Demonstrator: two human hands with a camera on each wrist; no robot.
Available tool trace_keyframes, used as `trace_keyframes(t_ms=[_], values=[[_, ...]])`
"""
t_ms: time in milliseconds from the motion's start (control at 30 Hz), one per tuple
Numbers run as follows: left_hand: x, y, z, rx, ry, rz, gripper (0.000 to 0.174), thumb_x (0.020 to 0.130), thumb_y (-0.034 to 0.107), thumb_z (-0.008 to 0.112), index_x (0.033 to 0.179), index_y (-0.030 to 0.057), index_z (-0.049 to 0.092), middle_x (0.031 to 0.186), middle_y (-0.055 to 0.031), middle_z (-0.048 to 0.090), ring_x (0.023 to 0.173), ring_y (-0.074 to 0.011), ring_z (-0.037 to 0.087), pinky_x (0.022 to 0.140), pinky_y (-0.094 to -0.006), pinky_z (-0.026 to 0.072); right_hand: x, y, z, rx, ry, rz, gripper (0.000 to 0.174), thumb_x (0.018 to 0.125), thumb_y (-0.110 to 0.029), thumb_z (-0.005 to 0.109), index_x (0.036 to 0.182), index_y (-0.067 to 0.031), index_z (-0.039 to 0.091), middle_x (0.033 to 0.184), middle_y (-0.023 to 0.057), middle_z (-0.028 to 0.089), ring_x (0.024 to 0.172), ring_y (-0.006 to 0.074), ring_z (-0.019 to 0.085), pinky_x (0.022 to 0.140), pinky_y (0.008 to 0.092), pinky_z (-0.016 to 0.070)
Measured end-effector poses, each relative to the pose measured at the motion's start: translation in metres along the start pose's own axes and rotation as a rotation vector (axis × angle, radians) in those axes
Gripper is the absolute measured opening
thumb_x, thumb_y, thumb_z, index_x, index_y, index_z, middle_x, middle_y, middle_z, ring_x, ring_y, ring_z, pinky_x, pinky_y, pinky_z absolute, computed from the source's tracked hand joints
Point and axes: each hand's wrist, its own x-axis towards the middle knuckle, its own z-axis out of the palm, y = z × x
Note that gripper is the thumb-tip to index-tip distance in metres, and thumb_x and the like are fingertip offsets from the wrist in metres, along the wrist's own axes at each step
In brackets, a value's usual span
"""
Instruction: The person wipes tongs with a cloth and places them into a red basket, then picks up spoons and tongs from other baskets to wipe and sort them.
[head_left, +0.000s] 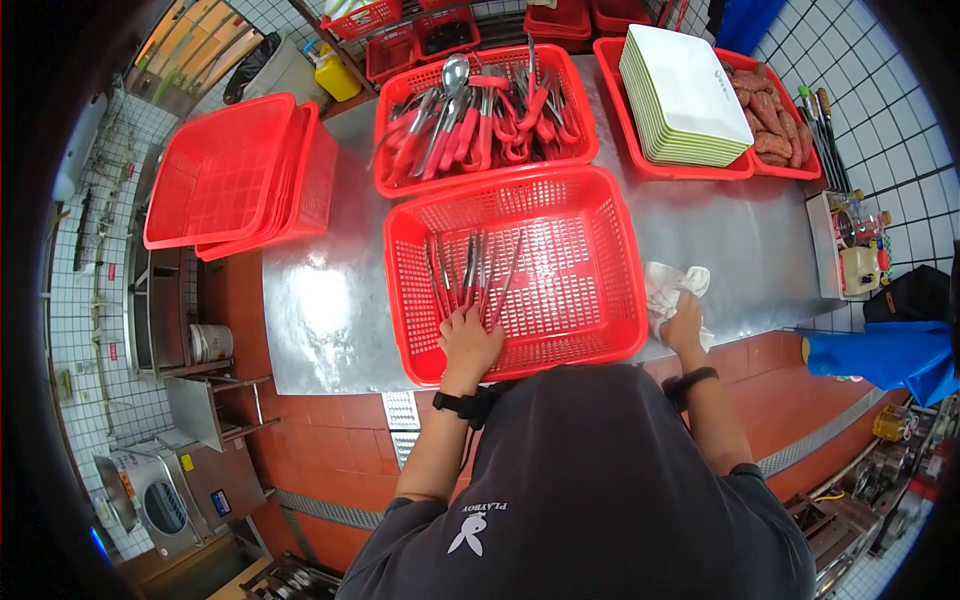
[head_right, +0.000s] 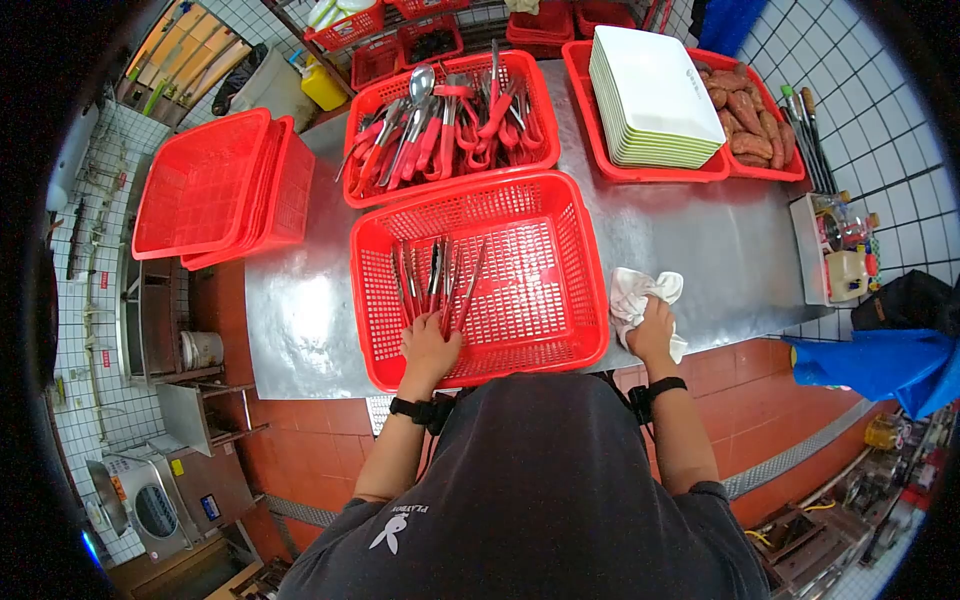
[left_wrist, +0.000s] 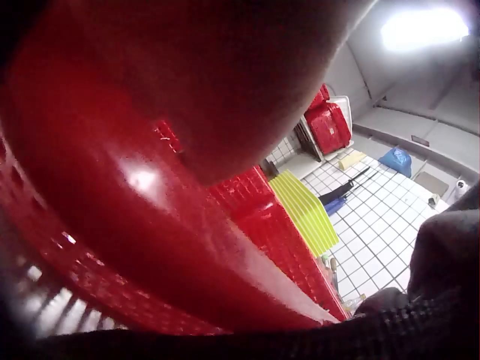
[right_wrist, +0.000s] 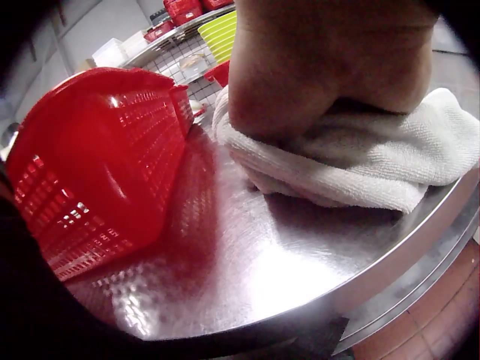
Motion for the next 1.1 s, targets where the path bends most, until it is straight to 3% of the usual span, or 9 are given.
trace_keyframes(t_ms=[300, 400, 533, 600, 800, 867, 933, 1100], values=[[0.012, -0.028, 0.006, -0.052, 0.22, 0.123, 0.061, 0.08, 0.03, 0.065, 0.133, 0.0037, 0.051, 0.136, -0.0256, 0.044, 0.127, -0.0431, 0.038, 0.107, -0.0531, 0.0314, 0.0, -0.002, -0.003, -0.011, -0.017, 0.01, 0.07, 0.07, -0.023, 0.075, 0.13, -0.0067, 0.043, 0.124, 0.0194, 0.048, 0.111, 0.0429, 0.045, 0.095, 0.0493, 0.0377], [0.016, -0.041, 0.024, 0.022, 0.207, 0.234, 0.067, 0.079, 0.03, 0.066, 0.137, 0.0039, 0.046, 0.14, -0.0266, 0.039, 0.129, -0.0444, 0.034, 0.106, -0.055, 0.0326, 0.0, -0.002, -0.001, -0.007, 0.009, -0.003, 0.069, 0.07, -0.024, 0.075, 0.129, -0.0065, 0.043, 0.124, 0.0194, 0.048, 0.111, 0.0428, 0.045, 0.096, 0.0492, 0.0377], [0.018, -0.037, 0.031, 0.059, 0.181, 0.171, 0.073, 0.077, 0.03, 0.067, 0.141, 0.0048, 0.041, 0.146, -0.0271, 0.031, 0.131, -0.0451, 0.031, 0.105, -0.0561, 0.0343, 0.001, 0.003, 0.003, -0.024, 0.029, -0.025, 0.068, 0.07, -0.025, 0.075, 0.128, -0.007, 0.044, 0.124, 0.0187, 0.048, 0.112, 0.0424, 0.045, 0.096, 0.0487, 0.0376], [0.021, -0.038, 0.032, 0.104, 0.163, 0.178, 0.077, 0.076, 0.03, 0.068, 0.143, 0.0057, 0.038, 0.151, -0.0246, 0.024, 0.132, -0.045, 0.029, 0.104, -0.0562, 0.0354, 0.001, 0.005, 0.004, -0.024, 0.025, -0.035, 0.068, 0.07, -0.025, 0.076, 0.128, -0.0073, 0.044, 0.124, 0.0184, 0.048, 0.112, 0.0423, 0.045, 0.096, 0.0487, 0.0376], [0.018, -0.033, 0.021, 0.171, 0.063, 0.226, 0.083, 0.074, 0.03, 0.07, 0.146, 0.0072, 0.036, 0.156, -0.0148, 0.023, 0.132, -0.0435, 0.028, 0.107, -0.0556, 0.0334, 0.0, 0.002, 0.005, -0.005, 0.033, -0.007, 0.068, 0.07, -0.024, 0.075, 0.128, -0.0079, 0.044, 0.123, 0.0178, 0.048, 0.113, 0.0418, 0.045, 0.097, 0.0483, 0.0369], [0.017, -0.031, 0.02, 0.16, 0.061, 0.229, 0.083, 0.074, 0.03, 0.07, 0.146, 0.0078, 0.036, 0.156, -0.0142, 0.023, 0.132, -0.0428, 0.028, 0.107, -0.0554, 0.0329, 0.0, 0.004, 0.005, 0.0, 0.048, -0.015, 0.068, 0.069, -0.023, 0.075, 0.128, -0.008, 0.044, 0.123, 0.0178, 0.048, 0.113, 0.0417, 0.045, 0.097, 0.0483, 0.0369], [0.017, -0.031, 0.021, 0.149, 0.061, 0.231, 0.083, 0.073, 0.029, 0.07, 0.146, 0.0083, 0.036, 0.156, -0.0135, 0.024, 0.132, -0.0422, 0.028, 0.107, -0.0552, 0.0325, 0.002, 0.007, 0.008, 0.006, 0.073, -0.07, 0.076, 0.069, -0.035, 0.08, 0.127, -0.0032, 0.044, 0.12, 0.023, 0.05, 0.112, 0.046, 0.045, 0.096, 0.0519, 0.0381], [0.019, -0.033, 0.025, 0.148, 0.082, 0.233, 0.081, 0.075, 0.029, 0.069, 0.146, 0.0102, 0.036, 0.155, -0.0135, 0.027, 0.133, -0.0403, 0.029, 0.108, -0.054, 0.0327, 0.001, 0.006, 0.006, -0.012, 0.016, -0.006, 0.077, 0.068, -0.035, 0.081, 0.128, -0.0038, 0.043, 0.123, 0.0223, 0.049, 0.113, 0.0454, 0.045, 0.097, 0.0513, 0.0385]])
